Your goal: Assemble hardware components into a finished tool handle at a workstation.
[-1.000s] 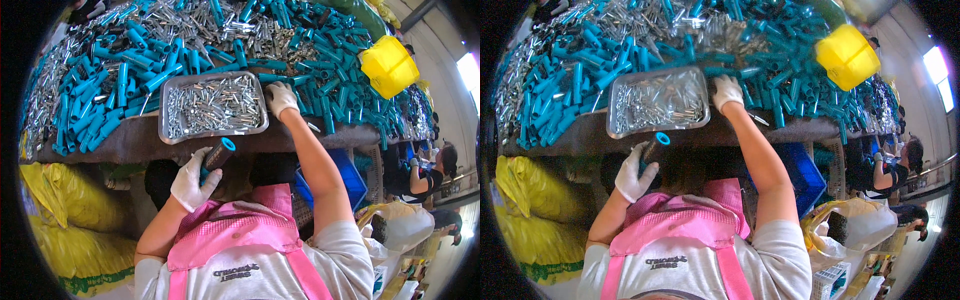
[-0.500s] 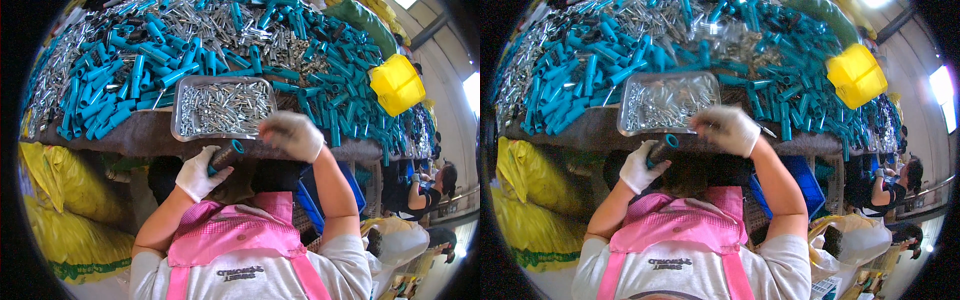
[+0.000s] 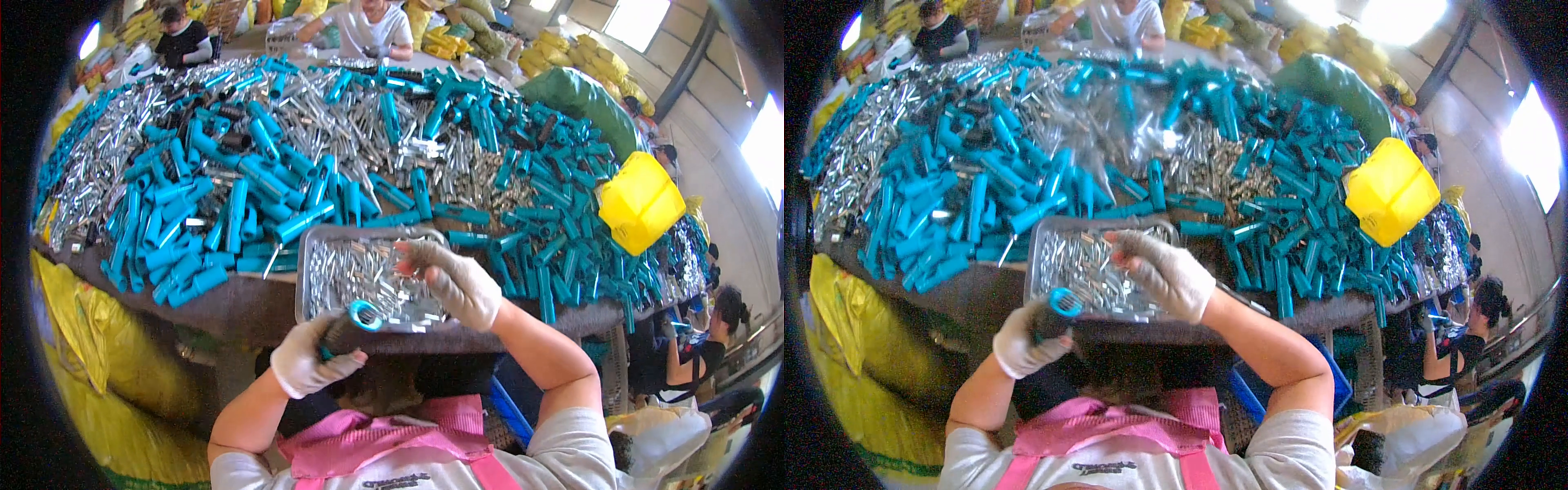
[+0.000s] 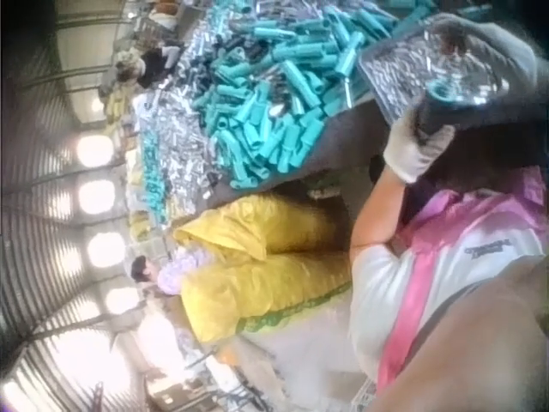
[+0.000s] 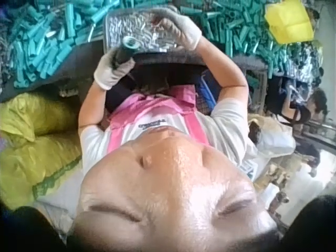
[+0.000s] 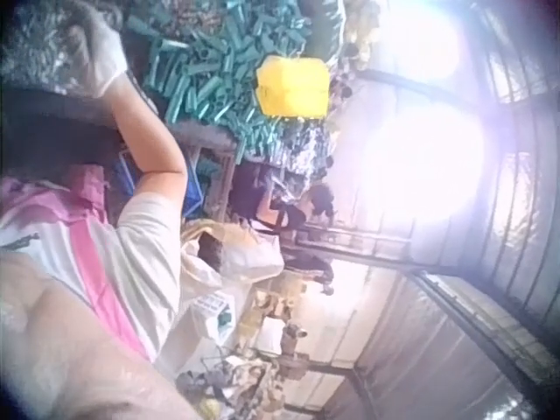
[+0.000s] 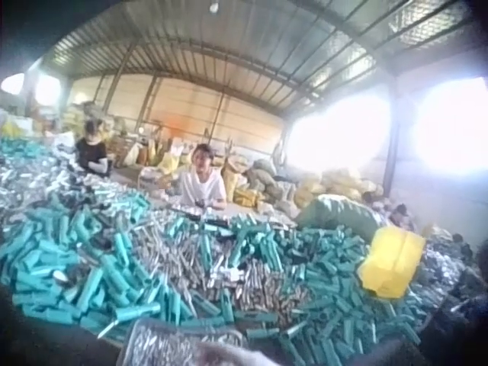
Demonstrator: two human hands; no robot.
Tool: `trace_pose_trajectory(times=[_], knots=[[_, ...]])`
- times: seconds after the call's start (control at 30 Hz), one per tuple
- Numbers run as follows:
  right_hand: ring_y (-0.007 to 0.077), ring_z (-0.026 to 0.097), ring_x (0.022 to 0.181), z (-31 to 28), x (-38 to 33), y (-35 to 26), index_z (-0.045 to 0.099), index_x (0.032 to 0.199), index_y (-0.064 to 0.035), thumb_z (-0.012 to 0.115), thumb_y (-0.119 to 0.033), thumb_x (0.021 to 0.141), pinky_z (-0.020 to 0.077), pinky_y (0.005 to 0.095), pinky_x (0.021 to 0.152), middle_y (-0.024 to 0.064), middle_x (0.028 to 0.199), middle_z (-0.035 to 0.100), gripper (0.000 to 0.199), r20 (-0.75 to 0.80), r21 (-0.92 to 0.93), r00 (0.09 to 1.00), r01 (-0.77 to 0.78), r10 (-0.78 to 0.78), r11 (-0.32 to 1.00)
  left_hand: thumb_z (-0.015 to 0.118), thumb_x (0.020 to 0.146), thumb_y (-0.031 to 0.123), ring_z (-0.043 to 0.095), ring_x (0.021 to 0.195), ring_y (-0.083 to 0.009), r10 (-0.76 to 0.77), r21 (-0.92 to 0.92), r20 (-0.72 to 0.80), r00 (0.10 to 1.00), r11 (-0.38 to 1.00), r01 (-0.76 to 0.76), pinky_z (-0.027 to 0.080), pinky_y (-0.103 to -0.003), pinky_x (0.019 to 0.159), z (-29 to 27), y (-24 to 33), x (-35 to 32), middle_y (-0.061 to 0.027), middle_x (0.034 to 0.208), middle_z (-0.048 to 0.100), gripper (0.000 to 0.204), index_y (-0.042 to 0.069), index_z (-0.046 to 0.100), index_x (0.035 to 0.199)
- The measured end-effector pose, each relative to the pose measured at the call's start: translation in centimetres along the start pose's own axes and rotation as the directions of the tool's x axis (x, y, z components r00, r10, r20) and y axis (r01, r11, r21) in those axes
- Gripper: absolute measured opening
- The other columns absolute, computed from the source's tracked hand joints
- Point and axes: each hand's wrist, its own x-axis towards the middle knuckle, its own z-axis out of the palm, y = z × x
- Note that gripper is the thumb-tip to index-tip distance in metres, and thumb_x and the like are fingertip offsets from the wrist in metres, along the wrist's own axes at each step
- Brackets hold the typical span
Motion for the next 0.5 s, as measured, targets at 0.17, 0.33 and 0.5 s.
trace_pose_trajectory(times=[0.17,0.33,0.5], knots=[[0.0226,0.061,0.095,-5.5,4.6,8.5,0.054,0.113,-0.0013,0.044,-0.032,0.095,0.0458,0.0317,0.083,0.0142,0.099,0.062,0.037,-0.255,-0.3,0.967,-0.092,0.013,0.949,0.072,0.075,0.039,0.051,0.054,-0.0086,0.649,0.449,-0.037,0.76,0.69,-0.568,0.04,-0.022,0.048,-0.5,6.0,3.9,0.0005,0.069,0.054,0.049,0.003,0.051,0.102],[0.0309,0.059,0.097,-15.3,6.1,15.7,0.06,0.104,-0.0069,0.058,-0.017,0.081,0.0471,0.0374,0.083,0.014,0.101,0.063,0.025,-0.556,-0.568,0.824,-0.28,-0.11,0.774,0.073,0.076,0.037,0.043,0.047,-0.0076,0.773,0.359,-0.139,0.618,0.621,-0.696,0.034,-0.02,0.04,-2.2,8.6,8.5,0.0007,0.064,0.047,0.051,0.007,0.045,0.107],[0.031,0.05,0.11,-29.9,3.1,22.7,0.055,0.115,-0.0141,0.059,-0.029,0.081,0.042,0.0398,0.093,0.0136,0.118,0.054,0.038,-0.881,-0.46,0.472,-0.835,-0.035,0.301,0.067,0.079,0.042,0.038,0.044,-0.0077,0.821,0.413,-0.221,0.526,0.567,-0.713,0.029,-0.02,0.037,-4.1,8.3,12.0,-0.0005,0.063,0.041,0.051,0.007,0.044,0.109]])
